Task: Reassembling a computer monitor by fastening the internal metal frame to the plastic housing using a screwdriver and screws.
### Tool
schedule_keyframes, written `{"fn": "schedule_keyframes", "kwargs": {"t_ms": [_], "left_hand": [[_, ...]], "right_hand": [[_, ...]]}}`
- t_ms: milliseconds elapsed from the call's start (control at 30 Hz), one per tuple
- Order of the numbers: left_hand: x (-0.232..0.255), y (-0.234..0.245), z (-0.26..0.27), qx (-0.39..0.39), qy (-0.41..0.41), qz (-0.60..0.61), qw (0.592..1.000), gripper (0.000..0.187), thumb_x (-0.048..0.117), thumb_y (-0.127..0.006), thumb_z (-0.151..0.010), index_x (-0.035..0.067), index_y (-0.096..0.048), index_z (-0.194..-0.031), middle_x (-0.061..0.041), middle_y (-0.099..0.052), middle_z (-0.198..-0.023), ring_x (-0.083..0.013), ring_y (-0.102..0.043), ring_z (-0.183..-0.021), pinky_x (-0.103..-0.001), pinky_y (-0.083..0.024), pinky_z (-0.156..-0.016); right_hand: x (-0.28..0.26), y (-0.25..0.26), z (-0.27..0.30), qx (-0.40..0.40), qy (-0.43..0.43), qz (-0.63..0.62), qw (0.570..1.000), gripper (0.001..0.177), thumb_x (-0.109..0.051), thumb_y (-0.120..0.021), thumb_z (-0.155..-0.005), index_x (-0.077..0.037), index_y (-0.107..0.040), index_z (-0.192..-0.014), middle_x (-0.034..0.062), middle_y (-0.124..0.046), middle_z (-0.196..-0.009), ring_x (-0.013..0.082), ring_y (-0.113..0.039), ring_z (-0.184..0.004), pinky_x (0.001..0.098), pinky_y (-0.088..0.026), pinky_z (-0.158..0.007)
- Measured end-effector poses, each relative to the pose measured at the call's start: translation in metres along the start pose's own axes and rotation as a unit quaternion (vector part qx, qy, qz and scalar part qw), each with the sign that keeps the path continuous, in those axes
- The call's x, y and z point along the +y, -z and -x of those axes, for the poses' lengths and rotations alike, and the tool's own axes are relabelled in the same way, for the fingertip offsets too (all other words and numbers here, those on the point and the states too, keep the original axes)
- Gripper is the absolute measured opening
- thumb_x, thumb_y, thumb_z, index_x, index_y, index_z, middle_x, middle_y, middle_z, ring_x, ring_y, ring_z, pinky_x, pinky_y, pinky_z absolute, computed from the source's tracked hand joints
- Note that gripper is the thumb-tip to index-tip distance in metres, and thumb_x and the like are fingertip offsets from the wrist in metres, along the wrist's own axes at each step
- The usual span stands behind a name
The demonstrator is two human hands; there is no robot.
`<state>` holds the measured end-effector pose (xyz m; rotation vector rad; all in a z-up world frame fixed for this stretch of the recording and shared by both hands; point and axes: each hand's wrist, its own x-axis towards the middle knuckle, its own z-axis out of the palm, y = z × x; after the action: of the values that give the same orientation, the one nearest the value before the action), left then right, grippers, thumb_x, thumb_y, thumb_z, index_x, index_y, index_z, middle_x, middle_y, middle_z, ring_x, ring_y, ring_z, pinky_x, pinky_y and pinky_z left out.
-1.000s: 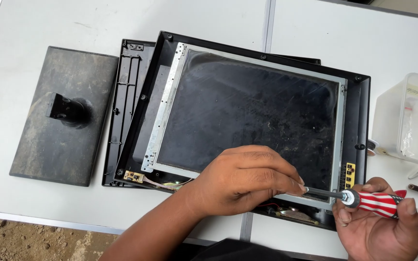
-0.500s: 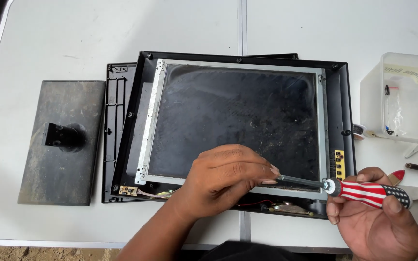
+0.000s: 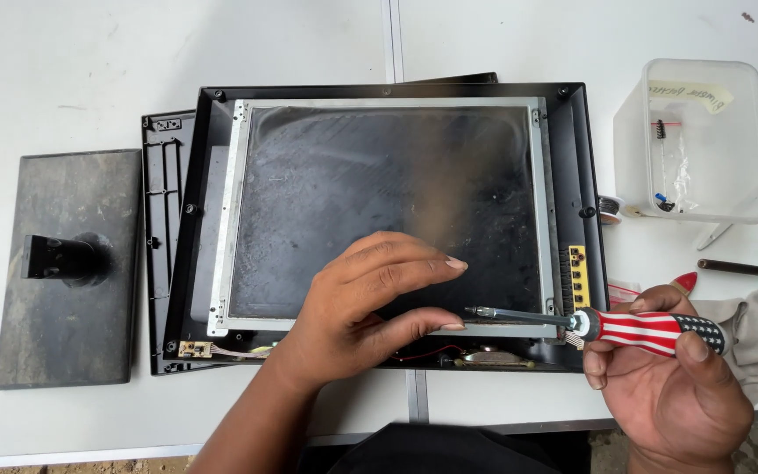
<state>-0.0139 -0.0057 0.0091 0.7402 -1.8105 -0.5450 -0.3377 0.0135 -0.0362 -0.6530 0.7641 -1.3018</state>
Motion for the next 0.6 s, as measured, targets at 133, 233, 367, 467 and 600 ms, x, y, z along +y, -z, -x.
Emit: {"fn": "schedule_keyframes", "kwargs": {"t_ms": [133,233,367,467,600], "left_hand": [[0.003,0.000,-0.005,-0.027,0.013,-0.044,0.999,0.028,0.019,-0.074,-0.097,0.005,-0.065,-0.120,-0.009,-0.071,-0.114,-0.0262,-0.072,-0.101,-0.038,-0.057,-0.095],[0.004,-0.010,-0.005,-0.082,0.011,-0.102,0.991,0.028,0.021,-0.070,-0.101,0.006,-0.063,-0.123,-0.010,-0.069,-0.121,-0.0291,-0.068,-0.109,-0.041,-0.054,-0.095],[0.007,-0.036,-0.001,-0.182,-0.024,-0.172,0.968,0.039,0.031,-0.066,-0.104,0.005,-0.062,-0.133,-0.013,-0.064,-0.137,-0.0365,-0.062,-0.125,-0.052,-0.047,-0.105],[0.004,-0.061,0.009,-0.241,-0.023,-0.178,0.954,0.053,0.042,-0.064,-0.104,0.007,-0.055,-0.144,-0.012,-0.056,-0.151,-0.0369,-0.055,-0.136,-0.058,-0.038,-0.115],[0.001,-0.069,0.011,-0.264,-0.042,-0.214,0.940,0.045,0.032,-0.063,-0.106,0.004,-0.062,-0.140,-0.013,-0.056,-0.152,-0.0383,-0.050,-0.141,-0.061,-0.038,-0.114]], "right_hand": [[-0.023,0.032,0.001,0.048,0.088,0.096,0.990,0.047,-0.043,-0.087,-0.084,-0.010,-0.068,-0.110,-0.0020,-0.066,-0.100,0.0308,-0.067,-0.072,0.0349,-0.048,-0.051],[-0.040,0.105,0.007,0.093,0.155,0.201,0.963,0.048,-0.060,-0.080,-0.093,-0.021,-0.064,-0.117,-0.0071,-0.068,-0.101,0.0197,-0.067,-0.081,0.0249,-0.051,-0.056],[-0.061,0.186,0.018,0.035,0.210,0.334,0.918,0.056,-0.069,-0.060,-0.110,-0.026,-0.056,-0.146,-0.0062,-0.065,-0.100,0.0064,-0.061,-0.082,0.0178,-0.061,-0.069],[-0.062,0.190,0.020,0.063,0.214,0.361,0.905,0.056,-0.067,-0.052,-0.113,-0.020,-0.052,-0.143,0.0009,-0.060,-0.094,0.0109,-0.058,-0.079,0.0226,-0.059,-0.070],[-0.056,0.224,0.027,0.100,0.184,0.327,0.922,0.068,-0.074,-0.065,-0.104,-0.019,-0.053,-0.141,-0.0045,-0.063,-0.123,0.0125,-0.065,-0.103,0.0275,-0.065,-0.086]]}}
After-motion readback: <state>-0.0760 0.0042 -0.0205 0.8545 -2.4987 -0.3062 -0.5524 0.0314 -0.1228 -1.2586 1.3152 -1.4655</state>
